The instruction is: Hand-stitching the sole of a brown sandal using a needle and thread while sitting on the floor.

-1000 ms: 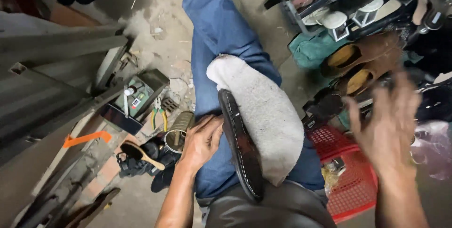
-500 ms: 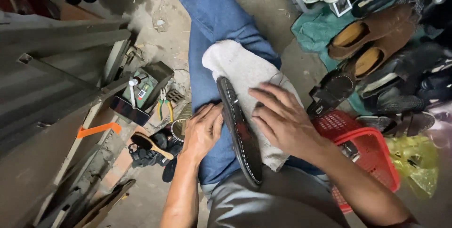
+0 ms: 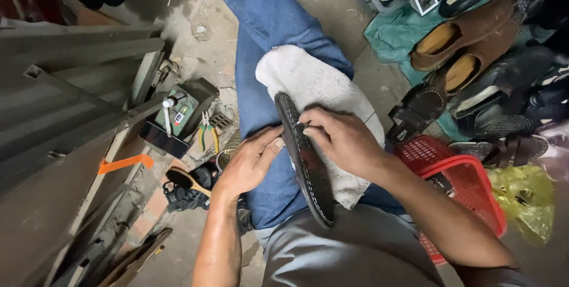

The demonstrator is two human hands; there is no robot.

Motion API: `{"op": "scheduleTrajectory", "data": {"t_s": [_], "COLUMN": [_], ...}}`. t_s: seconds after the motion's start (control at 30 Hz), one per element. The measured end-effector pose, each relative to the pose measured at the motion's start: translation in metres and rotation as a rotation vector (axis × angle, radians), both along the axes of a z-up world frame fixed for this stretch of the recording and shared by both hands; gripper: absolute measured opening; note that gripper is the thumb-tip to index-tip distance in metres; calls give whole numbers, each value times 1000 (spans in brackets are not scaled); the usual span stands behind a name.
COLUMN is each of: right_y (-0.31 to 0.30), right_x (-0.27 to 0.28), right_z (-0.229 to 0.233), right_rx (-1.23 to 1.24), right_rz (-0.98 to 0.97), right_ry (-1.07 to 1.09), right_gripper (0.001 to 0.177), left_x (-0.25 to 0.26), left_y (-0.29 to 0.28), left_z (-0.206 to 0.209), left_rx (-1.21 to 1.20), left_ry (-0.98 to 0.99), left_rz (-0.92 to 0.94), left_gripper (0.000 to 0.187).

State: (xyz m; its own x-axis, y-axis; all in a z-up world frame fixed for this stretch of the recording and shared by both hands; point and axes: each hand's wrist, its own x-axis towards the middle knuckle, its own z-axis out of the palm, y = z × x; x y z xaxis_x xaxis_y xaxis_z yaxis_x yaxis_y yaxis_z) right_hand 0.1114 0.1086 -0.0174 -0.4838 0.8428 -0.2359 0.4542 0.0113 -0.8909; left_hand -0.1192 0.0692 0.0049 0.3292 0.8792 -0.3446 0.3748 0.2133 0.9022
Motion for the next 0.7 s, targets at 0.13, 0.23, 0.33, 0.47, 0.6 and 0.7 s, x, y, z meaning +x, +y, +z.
{"op": "scheduleTrajectory", "data": {"t_s": [0.13,0.23,0.33,0.47,0.6,0.7], "right_y": [5,11,18,19,14,15], "right_x": [0,3,6,11,12,10], "right_z": [2,15,29,36,29,32], "right_rx": [40,10,24,87,169,166], "right_rz": [186,257,274,253,221,210], "right_ry": [-193,-173,-149,-153,-107,-100], "right_gripper": [21,33,48,54,53,53], "left_x": [-2,-3,-4,2,7,10], "left_y": [10,15,14,10,-12,-37], "left_z": [7,10,4,-1,-12,-31], "left_rx": [-73,-75,-74,-56,-28,19], "left_ry": [-19,-20,3,98,201,408], "left_rz": [-83,-108,-122,-116,-34,35], "left_gripper": [37,40,40,38,30,36]}}
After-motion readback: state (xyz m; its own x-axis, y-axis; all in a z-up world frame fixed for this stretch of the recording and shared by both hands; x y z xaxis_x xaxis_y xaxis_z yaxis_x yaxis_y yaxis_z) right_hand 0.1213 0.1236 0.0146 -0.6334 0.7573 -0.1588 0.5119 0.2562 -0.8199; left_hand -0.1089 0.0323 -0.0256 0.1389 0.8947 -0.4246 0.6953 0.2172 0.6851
